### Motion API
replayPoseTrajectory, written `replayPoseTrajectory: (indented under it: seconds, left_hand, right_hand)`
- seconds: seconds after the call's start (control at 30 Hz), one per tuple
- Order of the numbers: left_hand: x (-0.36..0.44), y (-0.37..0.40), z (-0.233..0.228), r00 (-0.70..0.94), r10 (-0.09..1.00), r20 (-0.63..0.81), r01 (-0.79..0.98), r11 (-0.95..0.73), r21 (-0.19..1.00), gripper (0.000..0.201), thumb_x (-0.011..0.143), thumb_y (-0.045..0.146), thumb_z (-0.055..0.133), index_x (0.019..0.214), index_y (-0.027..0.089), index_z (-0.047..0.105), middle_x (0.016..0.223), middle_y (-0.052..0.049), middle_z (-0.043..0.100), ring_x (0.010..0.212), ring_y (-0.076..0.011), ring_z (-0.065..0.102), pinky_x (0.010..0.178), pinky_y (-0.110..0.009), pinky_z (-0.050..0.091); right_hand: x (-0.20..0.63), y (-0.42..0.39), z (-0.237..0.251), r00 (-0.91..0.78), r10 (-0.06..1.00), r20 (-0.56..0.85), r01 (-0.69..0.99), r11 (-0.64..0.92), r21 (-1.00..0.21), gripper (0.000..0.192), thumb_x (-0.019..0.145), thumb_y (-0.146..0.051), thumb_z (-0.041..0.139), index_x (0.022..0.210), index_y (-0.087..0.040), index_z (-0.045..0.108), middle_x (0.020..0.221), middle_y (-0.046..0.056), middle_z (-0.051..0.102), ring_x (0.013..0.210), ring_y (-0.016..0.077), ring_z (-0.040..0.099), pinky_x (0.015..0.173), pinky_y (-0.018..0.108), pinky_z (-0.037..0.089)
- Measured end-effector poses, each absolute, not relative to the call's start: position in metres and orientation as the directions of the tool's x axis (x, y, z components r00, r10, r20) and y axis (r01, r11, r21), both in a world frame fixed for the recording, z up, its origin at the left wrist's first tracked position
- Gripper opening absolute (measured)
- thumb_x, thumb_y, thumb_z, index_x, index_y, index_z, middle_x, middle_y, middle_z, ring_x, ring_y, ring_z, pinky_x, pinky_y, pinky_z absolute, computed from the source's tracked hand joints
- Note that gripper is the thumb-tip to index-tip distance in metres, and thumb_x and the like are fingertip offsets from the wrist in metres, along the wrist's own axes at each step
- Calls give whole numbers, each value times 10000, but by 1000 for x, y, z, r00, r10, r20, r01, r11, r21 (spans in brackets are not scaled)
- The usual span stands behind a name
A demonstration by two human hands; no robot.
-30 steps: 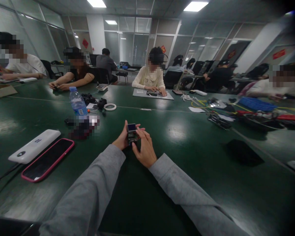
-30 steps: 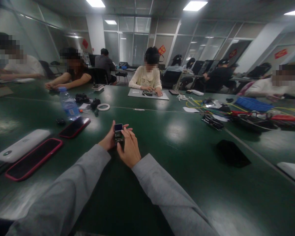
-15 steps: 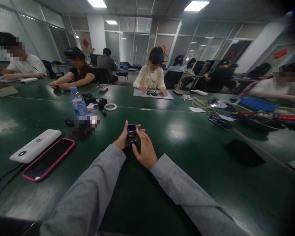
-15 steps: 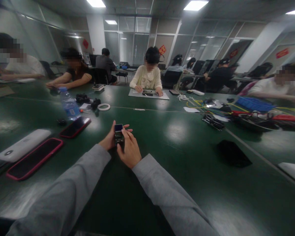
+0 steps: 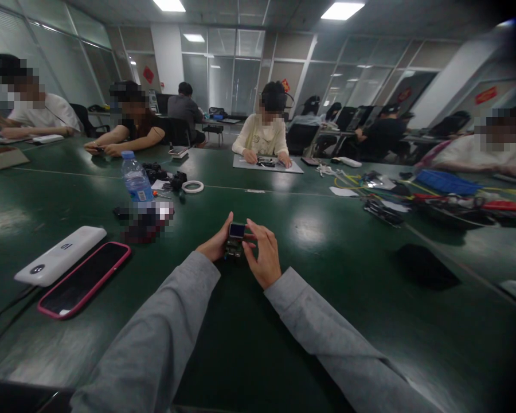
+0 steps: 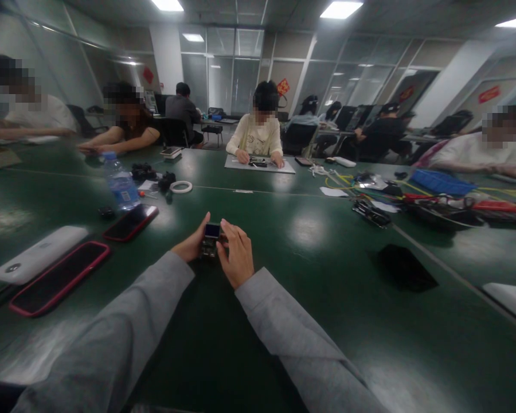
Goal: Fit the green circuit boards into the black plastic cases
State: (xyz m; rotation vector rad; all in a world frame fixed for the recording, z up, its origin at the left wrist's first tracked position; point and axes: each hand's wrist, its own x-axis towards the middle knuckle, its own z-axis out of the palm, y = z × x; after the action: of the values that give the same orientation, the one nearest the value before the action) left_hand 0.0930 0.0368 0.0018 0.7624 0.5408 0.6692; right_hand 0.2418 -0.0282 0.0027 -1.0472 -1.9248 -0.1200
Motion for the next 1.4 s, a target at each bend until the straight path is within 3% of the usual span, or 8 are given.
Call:
replayPoseTrajectory:
  seconds: [0.17,0.53,1.03,1.4]
  left_hand:
    - [93,35,3,675,716,-180,-332,512,793,664,787,684,374,939,94,638,839,-139,699,743,-201,663,667,-281,486]
    - [97,31,8,637,741,-214,-281,481,830,708,722,731,432,948,94,643,838,-107,701,679,-159,643,648,-259,463]
    - [98,34,4,633,751,-188,-285,453,845,660,739,722,419,858,108,632,775,-91,691,692,-158,645,670,-258,468]
    - [100,38,-2,585,767,-264,-273,493,826,642,734,720,426,858,124,630,736,-67,680,596,-132,602,592,-244,433]
  right_hand:
    - [247,-23,3,-276,583,764,715,656,-242,496,912,-259,434,1392,-269,309,1334,29,482,1230,202,425,992,407,381]
    - [255,-14,0,-315,495,810,751,652,-106,460,887,-298,518,1321,-196,406,1214,77,568,1147,188,503,926,346,421]
    - [255,-14,0,-319,491,810,744,659,-106,364,886,-287,518,1231,-182,468,1185,70,600,1123,182,528,911,337,427]
    - [256,-12,-2,-299,524,798,744,652,-150,359,875,-262,535,1221,-187,474,1192,60,593,1092,182,530,879,331,430]
